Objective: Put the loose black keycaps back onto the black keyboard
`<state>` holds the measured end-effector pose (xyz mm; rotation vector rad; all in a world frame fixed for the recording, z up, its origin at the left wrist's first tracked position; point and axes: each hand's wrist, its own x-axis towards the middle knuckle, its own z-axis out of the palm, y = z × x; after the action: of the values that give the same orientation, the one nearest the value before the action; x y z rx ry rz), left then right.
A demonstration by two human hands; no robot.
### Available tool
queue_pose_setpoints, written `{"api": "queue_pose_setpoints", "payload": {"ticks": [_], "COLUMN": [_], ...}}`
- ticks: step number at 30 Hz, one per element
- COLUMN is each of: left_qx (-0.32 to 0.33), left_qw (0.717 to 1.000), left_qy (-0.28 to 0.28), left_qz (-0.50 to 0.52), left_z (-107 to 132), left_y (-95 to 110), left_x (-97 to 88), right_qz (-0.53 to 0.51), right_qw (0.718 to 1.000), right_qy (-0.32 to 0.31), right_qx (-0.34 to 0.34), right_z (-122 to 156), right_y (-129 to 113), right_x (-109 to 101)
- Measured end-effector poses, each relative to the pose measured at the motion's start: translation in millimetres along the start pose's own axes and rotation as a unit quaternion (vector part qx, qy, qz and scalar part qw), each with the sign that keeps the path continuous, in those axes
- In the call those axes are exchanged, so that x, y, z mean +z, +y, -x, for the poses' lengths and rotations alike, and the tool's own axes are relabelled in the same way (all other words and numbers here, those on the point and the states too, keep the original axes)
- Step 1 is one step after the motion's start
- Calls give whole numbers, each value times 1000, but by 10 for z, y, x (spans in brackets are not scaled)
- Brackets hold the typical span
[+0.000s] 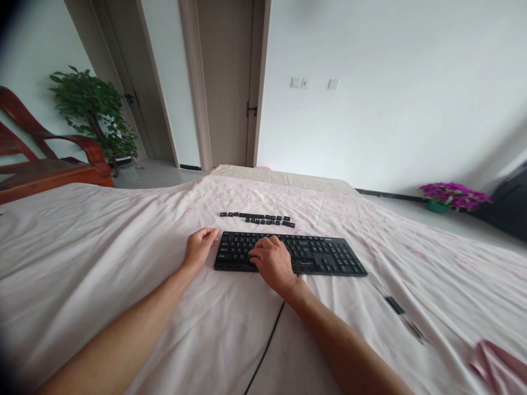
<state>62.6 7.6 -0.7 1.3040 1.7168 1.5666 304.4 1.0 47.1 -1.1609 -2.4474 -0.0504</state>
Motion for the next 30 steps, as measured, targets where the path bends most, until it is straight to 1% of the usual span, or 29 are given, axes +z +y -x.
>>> {"api": "queue_pose_setpoints", "payload": {"ticks": [8,12,21,27,30], "left_qx": [10,6,1,4,8], "left_qw": [1000,1000,1000,1000,1000], "left_qy": [-6,-5,-6,-3,-4], "left_qz": [0,1,-3,-6,-12], "left_z": [-12,-11,-2,11,17], "left_y": [-32,-43,-6,18,22], "left_x": [9,6,5,3,-1], "right_qz": [8,29,139,180,172], "right_qw": [1000,999,982,970,971], "right_qy": [1,-1,-50,-75,-82], "right_qx": [-28,-45,-117,-148,-147], "right_z": [16,19,46,77,80], "right_y": [-21,-25,-143,-239,-237], "right_x": [-14,-12,-103,-100,-116]}}
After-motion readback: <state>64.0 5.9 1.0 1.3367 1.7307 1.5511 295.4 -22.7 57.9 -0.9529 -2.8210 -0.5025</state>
